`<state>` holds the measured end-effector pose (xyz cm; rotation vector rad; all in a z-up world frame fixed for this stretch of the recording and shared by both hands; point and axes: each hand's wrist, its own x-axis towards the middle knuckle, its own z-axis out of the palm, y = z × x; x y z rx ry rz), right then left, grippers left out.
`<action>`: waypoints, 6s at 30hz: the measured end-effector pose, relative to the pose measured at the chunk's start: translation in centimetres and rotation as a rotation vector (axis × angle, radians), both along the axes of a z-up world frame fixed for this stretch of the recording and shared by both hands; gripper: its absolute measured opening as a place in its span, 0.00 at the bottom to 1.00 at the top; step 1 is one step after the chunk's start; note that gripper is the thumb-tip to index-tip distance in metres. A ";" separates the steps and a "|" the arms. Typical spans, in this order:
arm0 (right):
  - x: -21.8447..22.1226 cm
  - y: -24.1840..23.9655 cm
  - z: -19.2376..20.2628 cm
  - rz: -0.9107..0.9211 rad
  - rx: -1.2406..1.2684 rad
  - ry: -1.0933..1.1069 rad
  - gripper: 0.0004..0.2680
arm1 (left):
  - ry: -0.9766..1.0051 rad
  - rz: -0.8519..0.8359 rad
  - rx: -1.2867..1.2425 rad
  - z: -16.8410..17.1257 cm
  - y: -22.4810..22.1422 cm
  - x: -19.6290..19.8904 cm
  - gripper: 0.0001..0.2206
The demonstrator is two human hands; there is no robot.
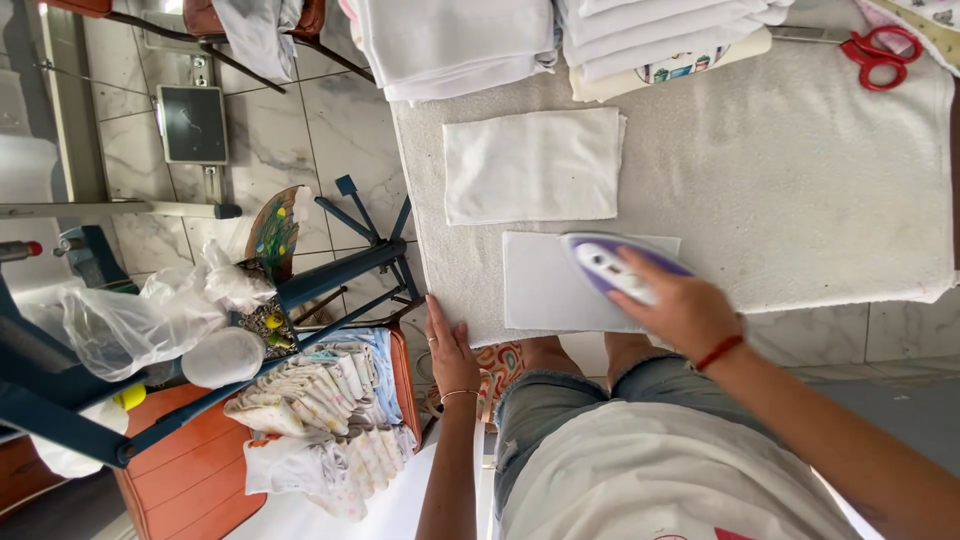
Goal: Ironing and folding small fabric garment components on a pressing table
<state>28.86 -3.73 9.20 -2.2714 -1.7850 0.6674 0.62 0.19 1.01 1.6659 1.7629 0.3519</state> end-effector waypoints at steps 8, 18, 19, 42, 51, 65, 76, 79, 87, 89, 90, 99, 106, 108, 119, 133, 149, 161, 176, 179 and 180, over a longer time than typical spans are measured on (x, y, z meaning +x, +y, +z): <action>5.4 -2.9 0.4 -0.266 -0.260 -0.017 0.20 | -0.003 0.074 -0.137 0.8 0.4 0.3 0.24; 4.5 0.8 0.4 0.097 -0.127 0.125 0.17 | 0.006 0.021 -0.044 0.1 0.0 0.1 0.26; 3.9 1.1 0.2 0.098 -0.128 0.126 0.17 | 0.008 0.022 -0.046 0.1 0.1 0.2 0.26; 0.1 0.6 1.8 0.390 -0.267 0.165 0.17 | 0.001 0.039 0.006 -0.1 -0.1 0.3 0.25; -3.1 5.7 -0.1 0.236 -0.042 0.114 0.18 | 0.184 0.040 -0.041 -1.7 -0.5 -0.3 0.25; 1.1 -3.1 -1.3 0.169 -0.183 0.039 0.19 | -0.149 -0.023 -0.163 1.2 3.4 5.3 0.08; 11.9 -6.9 3.0 -0.895 -0.354 0.029 0.19 | -0.314 0.020 -0.550 6.0 4.5 13.7 0.10; 13.9 -7.5 2.7 -0.969 -0.265 -0.011 0.19 | -0.842 -0.026 -0.628 9.6 5.5 17.5 0.07; 15.0 -7.2 4.2 -1.086 -0.329 0.160 0.20 | -0.505 -0.888 0.200 17.3 7.2 28.9 0.10; 15.1 -7.6 3.7 -1.091 -0.320 0.165 0.20 | -0.426 -0.962 0.244 15.2 5.8 30.6 0.13; 15.3 -7.6 3.4 -1.094 -0.307 0.168 0.20 | -0.347 -1.034 0.293 14.2 5.1 31.7 0.17; 15.5 -7.0 3.3 -1.112 -0.305 0.129 0.19 | 0.055 -1.184 -0.363 4.6 4.4 34.9 0.12; 15.7 -6.5 3.7 -1.090 -0.344 0.128 0.20 | 0.192 -1.011 -0.209 0.9 12.6 39.4 0.13; 15.7 -6.3 3.8 -1.088 -0.346 0.150 0.20 | 0.179 -0.974 -0.241 -0.1 13.7 39.5 0.15; 15.8 -6.4 3.1 -1.071 -0.330 0.117 0.21 | 0.062 -0.949 0.365 -4.4 12.7 40.6 0.22; 15.5 -6.6 1.9 -1.065 -0.264 0.048 0.20 | 0.349 -0.825 0.483 -1.2 6.4 33.3 0.33; 15.4 -6.3 1.6 -0.997 -0.191 0.069 0.19 | 0.200 -0.663 0.360 -1.2 8.8 18.4 0.09; 15.7 -6.6 -0.4 -0.938 -0.071 0.035 0.17 | -0.278 -0.758 0.573 3.5 4.8 17.8 0.06; 16.9 -5.8 -1.8 -0.785 0.037 0.057 0.16 | -1.341 -0.007 -0.894 10.1 0.8 20.0 0.03; 17.0 -5.7 -1.8 -0.782 0.029 0.032 0.16 | -1.485 0.107 -0.838 10.0 1.1 17.7 0.03; 17.1 -5.7 -1.9 -0.799 0.013 0.036 0.16 | -1.486 0.103 -0.768 9.5 1.1 16.6 0.05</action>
